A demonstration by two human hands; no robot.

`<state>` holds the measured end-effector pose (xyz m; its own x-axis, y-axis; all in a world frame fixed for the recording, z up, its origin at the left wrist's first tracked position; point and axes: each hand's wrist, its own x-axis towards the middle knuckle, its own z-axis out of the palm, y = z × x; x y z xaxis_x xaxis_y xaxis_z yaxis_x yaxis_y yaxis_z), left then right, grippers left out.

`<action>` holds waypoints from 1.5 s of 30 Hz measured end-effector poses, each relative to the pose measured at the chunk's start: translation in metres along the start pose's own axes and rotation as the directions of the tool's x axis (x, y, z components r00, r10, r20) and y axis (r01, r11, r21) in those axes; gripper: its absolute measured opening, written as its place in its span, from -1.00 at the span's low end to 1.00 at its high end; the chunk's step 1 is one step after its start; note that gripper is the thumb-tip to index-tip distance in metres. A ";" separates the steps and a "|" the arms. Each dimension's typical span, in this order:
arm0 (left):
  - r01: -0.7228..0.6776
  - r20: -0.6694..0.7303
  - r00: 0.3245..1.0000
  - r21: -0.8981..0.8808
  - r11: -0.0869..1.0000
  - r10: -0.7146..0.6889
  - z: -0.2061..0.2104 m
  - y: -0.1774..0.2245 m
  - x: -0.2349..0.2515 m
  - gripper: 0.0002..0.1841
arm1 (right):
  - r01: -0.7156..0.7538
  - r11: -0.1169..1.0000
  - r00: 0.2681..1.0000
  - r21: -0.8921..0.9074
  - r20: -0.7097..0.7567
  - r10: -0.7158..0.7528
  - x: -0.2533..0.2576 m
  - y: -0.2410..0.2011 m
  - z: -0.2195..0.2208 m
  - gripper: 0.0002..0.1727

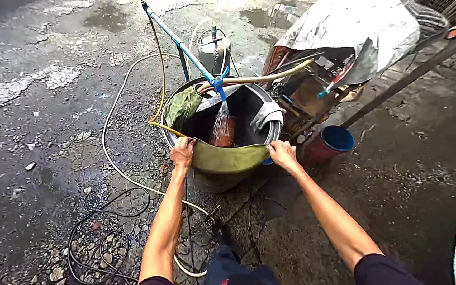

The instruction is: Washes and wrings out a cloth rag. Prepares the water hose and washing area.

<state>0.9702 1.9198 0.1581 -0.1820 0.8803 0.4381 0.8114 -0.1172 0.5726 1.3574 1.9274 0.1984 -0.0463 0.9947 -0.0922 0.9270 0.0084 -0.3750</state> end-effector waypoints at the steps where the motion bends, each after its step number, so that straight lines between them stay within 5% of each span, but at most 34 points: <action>1: -0.033 0.054 0.998 0.104 0.994 0.027 0.009 -0.008 0.009 -0.68 | 0.010 1.000 1.000 -0.023 -0.005 -0.010 0.010 0.000 0.008 -0.58; 7: -0.016 0.307 0.947 0.329 0.944 -0.091 0.015 -0.007 0.021 -0.73 | 0.067 0.991 0.997 -0.114 -0.037 -0.072 0.033 0.017 0.016 -0.57; 9: -0.010 0.342 0.932 0.359 0.933 -0.122 0.017 -0.005 0.023 -0.61 | 0.107 0.987 0.992 -0.123 -0.050 -0.114 0.037 0.025 0.007 -0.60; 15: -0.035 0.365 0.921 0.417 0.908 -0.132 0.019 -0.004 0.021 -0.77 | 0.089 0.982 0.996 -0.164 0.023 -0.087 0.065 0.062 -0.028 -0.47; 20: -0.052 0.265 0.963 0.344 0.938 -0.044 0.014 -0.004 0.018 -0.73 | 0.084 0.995 0.991 0.058 0.099 -0.090 0.044 0.123 -0.049 -0.48; 22: -0.032 0.112 0.994 0.341 0.939 -0.007 0.012 0.000 0.016 -0.68 | 0.081 0.987 0.994 0.135 0.060 -0.090 0.023 0.169 -0.042 -0.45; 24: 0.152 -0.158 0.982 0.368 0.917 -0.099 0.008 0.011 -0.001 -0.59 | 0.048 0.978 0.999 0.201 0.000 -0.049 0.002 0.224 -0.024 -0.42; 26: 0.488 -0.455 0.819 0.231 0.841 -0.350 0.011 0.040 -0.042 -0.50 | -0.006 0.959 1.000 0.282 -0.016 0.011 -0.017 0.296 0.000 -0.42; 28: 0.731 -0.592 0.498 -0.106 0.674 -0.634 0.040 0.079 -0.104 -0.45 | -0.078 0.930 0.997 0.360 0.047 0.066 -0.030 0.385 0.019 -0.44; 32: 0.915 -0.224 0.158 -0.334 0.228 -0.962 0.151 0.133 -0.286 -0.50 | -0.351 0.855 0.924 0.381 0.289 0.250 -0.088 0.518 0.008 -0.55; 36: 0.855 0.249 -0.256 -0.392 -0.339 -0.934 0.231 0.183 -0.382 -0.48 | -0.487 0.842 0.814 0.231 0.470 0.341 -0.115 0.567 -0.032 -0.61; 39: 0.756 0.327 -0.324 -0.475 -0.451 -0.888 0.279 0.171 -0.397 -0.40 | -0.532 0.824 0.788 0.197 0.472 0.396 -0.107 0.578 -0.045 -0.62; 45: 0.668 0.348 -0.130 -0.661 -0.341 -0.929 0.386 0.038 -0.377 -0.12 | -0.565 0.822 0.698 0.075 0.574 0.428 -0.109 0.593 -0.008 -0.45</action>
<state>1.2843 1.7610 -0.2532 -0.5366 0.1543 -0.8296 -0.7659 0.3238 0.5556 1.9151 1.8248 -0.0069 0.1503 0.6392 -0.7542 0.7602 -0.5624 -0.3252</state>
